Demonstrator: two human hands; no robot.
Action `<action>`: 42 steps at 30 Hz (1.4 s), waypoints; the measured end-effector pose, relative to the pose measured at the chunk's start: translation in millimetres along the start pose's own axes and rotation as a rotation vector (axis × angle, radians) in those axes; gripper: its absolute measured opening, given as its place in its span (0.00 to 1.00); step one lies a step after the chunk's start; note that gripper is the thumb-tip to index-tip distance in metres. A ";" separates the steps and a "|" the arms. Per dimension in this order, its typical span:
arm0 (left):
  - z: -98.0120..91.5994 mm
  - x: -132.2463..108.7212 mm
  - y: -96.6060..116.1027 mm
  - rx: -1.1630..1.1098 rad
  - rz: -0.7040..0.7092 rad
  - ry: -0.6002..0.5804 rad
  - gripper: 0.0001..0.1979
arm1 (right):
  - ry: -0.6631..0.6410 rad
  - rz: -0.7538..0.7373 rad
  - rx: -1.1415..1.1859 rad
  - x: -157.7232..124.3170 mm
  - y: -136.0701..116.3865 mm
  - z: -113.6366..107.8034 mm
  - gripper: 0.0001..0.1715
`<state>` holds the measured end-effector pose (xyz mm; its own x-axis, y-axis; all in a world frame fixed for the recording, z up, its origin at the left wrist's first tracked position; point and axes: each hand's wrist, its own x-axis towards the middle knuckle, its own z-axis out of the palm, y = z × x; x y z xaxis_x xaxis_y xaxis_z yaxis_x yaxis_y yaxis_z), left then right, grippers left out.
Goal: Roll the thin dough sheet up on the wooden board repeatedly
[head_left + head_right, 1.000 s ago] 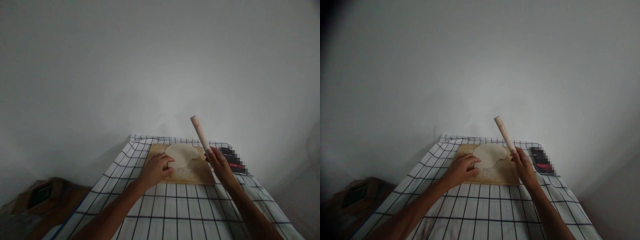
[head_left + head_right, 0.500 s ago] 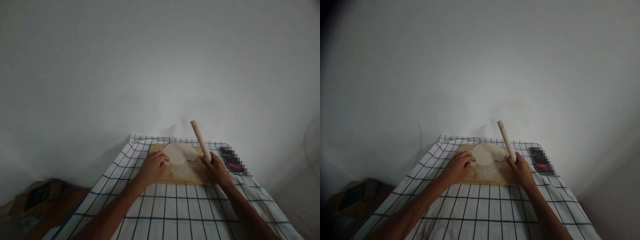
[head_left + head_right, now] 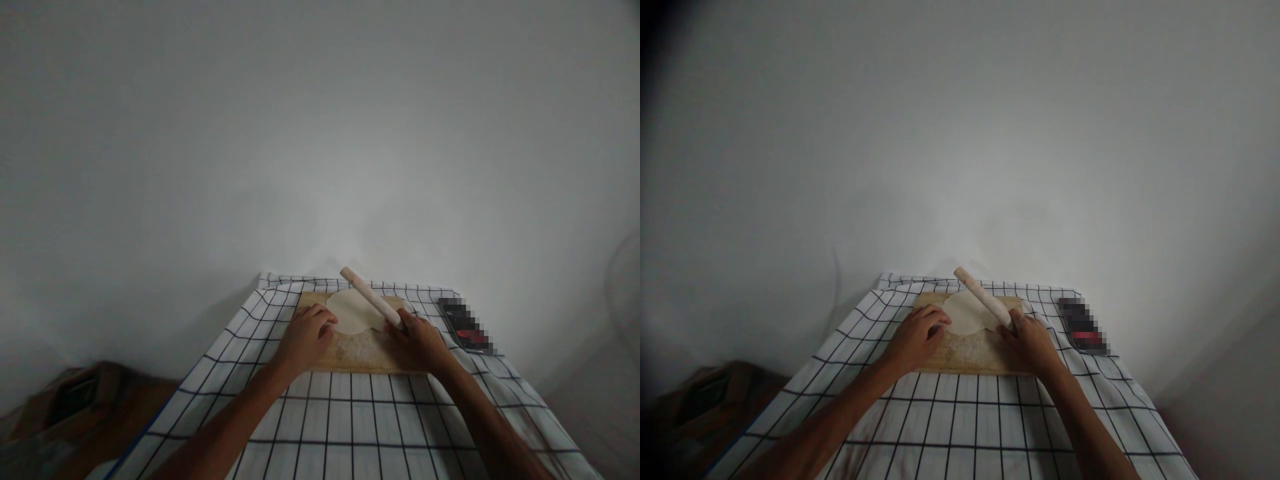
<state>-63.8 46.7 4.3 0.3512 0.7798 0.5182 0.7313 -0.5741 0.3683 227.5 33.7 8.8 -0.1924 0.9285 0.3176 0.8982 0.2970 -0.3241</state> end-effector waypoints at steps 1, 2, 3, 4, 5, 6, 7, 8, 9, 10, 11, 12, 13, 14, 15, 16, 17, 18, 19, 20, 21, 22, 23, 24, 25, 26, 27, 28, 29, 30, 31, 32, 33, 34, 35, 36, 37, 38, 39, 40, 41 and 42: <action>-0.3 0.2 -0.8 -0.011 -0.002 0.008 0.11 | -0.022 -0.015 0.050 -3.2 -3.5 -4.6 0.13; -0.5 0.5 -1.7 -0.019 -0.004 0.014 0.12 | -0.053 -0.036 0.117 -7.0 -6.8 -9.4 0.14; -0.7 0.8 -2.7 -0.025 -0.006 0.017 0.12 | -0.097 -0.060 0.196 -10.9 -9.6 -13.9 0.14; -0.8 1.1 -3.9 -0.031 -0.009 0.015 0.12 | -0.143 -0.082 0.276 -14.6 -11.4 -17.7 0.15; -0.6 1.5 -5.1 -0.036 -0.014 0.011 0.12 | -0.174 -0.096 0.340 -17.6 -12.0 -20.5 0.17; -0.4 1.9 -6.4 -0.042 -0.021 0.007 0.12 | -0.184 -0.102 0.380 -19.7 -11.2 -22.3 0.17; 0.0 2.3 -7.7 -0.049 -0.031 0.003 0.12 | -0.169 -0.096 0.392 -20.6 -9.1 -23.0 0.18; 0.4 2.8 -8.9 -0.060 -0.044 0.004 0.13 | -0.135 -0.079 0.378 -20.5 -5.8 -23.0 0.18; 0.7 3.3 -10.0 -0.074 -0.061 0.012 0.13 | -0.096 -0.057 0.348 -19.7 -1.8 -22.4 0.18; 0.7 3.8 -10.9 -0.090 -0.079 0.030 0.14 | -0.063 -0.035 0.313 -18.5 2.5 -21.7 0.19; 0.2 4.3 -11.3 -0.110 -0.095 0.057 0.14 | -0.042 -0.018 0.283 -17.1 6.7 -21.3 0.20; -0.9 4.8 -11.2 -0.133 -0.106 0.093 0.14 | -0.035 -0.009 0.258 -16.1 10.2 -21.3 0.21; -2.6 5.2 -10.6 -0.155 -0.112 0.139 0.14 | -0.040 -0.011 0.240 -15.4 12.6 -21.7 0.22; -4.7 5.5 -9.3 -0.174 -0.113 0.191 0.14 | -0.059 -0.025 0.228 -15.3 13.7 -22.5 0.22; -7.2 5.7 -7.3 -0.185 -0.107 0.243 0.13 | -0.092 -0.048 0.223 -15.8 13.5 -23.4 0.23; -9.7 5.7 -4.9 -0.190 -0.095 0.293 0.13 | -0.131 -0.076 0.222 -16.6 12.0 -24.1 0.24; -11.8 5.5 -2.1 -0.186 -0.077 0.329 0.13 | -0.167 -0.105 0.224 -17.6 9.6 -24.3 0.24; -13.2 5.0 0.9 -0.176 -0.051 0.342 0.12 | -0.193 -0.131 0.225 -18.7 6.6 -24.0 0.24; -13.7 4.3 3.9 -0.163 -0.021 0.330 0.12 | -0.204 -0.151 0.225 -19.6 3.5 -23.0 0.23; -13.1 3.5 6.5 -0.150 0.010 0.294 0.13 | -0.198 -0.164 0.223 -20.2 0.7 -21.4 0.22; -11.4 2.4 8.6 -0.135 0.035 0.239 0.13 | -0.185 -0.169 0.221 -20.6 -1.6 -19.5 0.21; -8.9 1.4 10.0 -0.119 0.051 0.174 0.13 | -0.171 -0.167 0.222 -20.6 -3.1 -17.3 0.21; -5.8 0.3 10.7 -0.104 0.057 0.109 0.14 | -0.156 -0.157 0.228 -20.3 -3.8 -15.2 0.20; -2.5 -0.6 10.6 -0.090 0.057 0.052 0.15 | -0.143 -0.141 0.236 -19.8 -3.7 -13.4 0.20; 0.8 -1.4 9.8 -0.075 0.052 0.004 0.16 | -0.125 -0.124 0.242 -19.2 -3.0 -11.9 0.20; 3.7 -2.0 8.4 -0.060 0.045 -0.032 0.17 | -0.108 -0.110 0.247 -18.4 -2.1 -11.0 0.20; 6.0 -2.3 6.7 -0.044 0.040 -0.058 0.19 | -0.094 -0.103 0.253 -17.7 -1.1 -10.6 0.19; 7.8 -2.4 5.0 -0.029 0.038 -0.076 0.19 | -0.089 -0.104 0.262 -17.0 -0.3 -10.8 0.19; 8.9 -2.3 3.4 -0.016 0.038 -0.089 0.20 | -0.096 -0.112 0.278 -16.6 0.1 -11.4 0.18; 9.4 -2.1 2.2 -0.007 0.037 -0.098 0.21 | -0.111 -0.121 0.300 -16.5 0.0 -12.3 0.17; 9.3 -1.9 1.5 -0.004 0.035 -0.105 0.21 | -0.131 -0.129 0.327 -16.7 -0.7 -13.4 0.17; 8.8 -1.7 1.4 -0.007 0.035 -0.113 0.22 | -0.157 -0.135 0.355 -17.4 -1.8 -14.6 0.16; 7.8 -1.7 1.8 -0.013 0.035 -0.123 0.22 | -0.183 -0.140 0.380 -18.4 -3.2 -15.7 0.15; 6.6 -1.7 2.8 -0.019 0.042 -0.138 0.22 | -0.207 -0.141 0.401 -19.8 -4.8 -16.7 0.15; 5.2 -1.9 4.1 -0.023 0.057 -0.158 0.21 | -0.228 -0.140 0.414 -21.2 -6.3 -17.6 0.14; 3.7 -2.1 5.6 -0.025 0.077 -0.177 0.21 | -0.243 -0.137 0.417 -22.5 -7.4 -18.3 0.13; 2.2 -2.4 7.0 -0.026 0.097 -0.193 0.21 | -0.247 -0.134 0.408 -23.5 -8.1 -18.9 0.13; 0.9 -2.5 8.4 -0.026 0.115 -0.207 0.22 | -0.237 -0.131 0.388 -24.0 -8.3 -19.4 0.12; -0.2 -2.6 9.4 -0.027 0.130 -0.219 0.22 | -0.216 -0.131 0.358 -23.9 -7.9 -19.5 0.12; -0.9 -2.4 10.1 -0.031 0.141 -0.229 0.22 | -0.187 -0.131 0.324 -23.2 -7.0 -19.3 0.12; -1.3 -2.2 10.5 -0.038 0.149 -0.237 0.21 | -0.148 -0.132 0.291 -21.9 -5.7 -18.6 0.12; -1.3 -1.9 10.6 -0.049 0.158 -0.240 0.20 | -0.104 -0.131 0.263 -20.2 -4.1 -17.4 0.12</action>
<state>-57.5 38.9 8.2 0.5911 0.7132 0.3769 0.6293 -0.7000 0.3376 234.6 9.8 19.3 -0.3512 0.8925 0.2831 0.7329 0.4502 -0.5101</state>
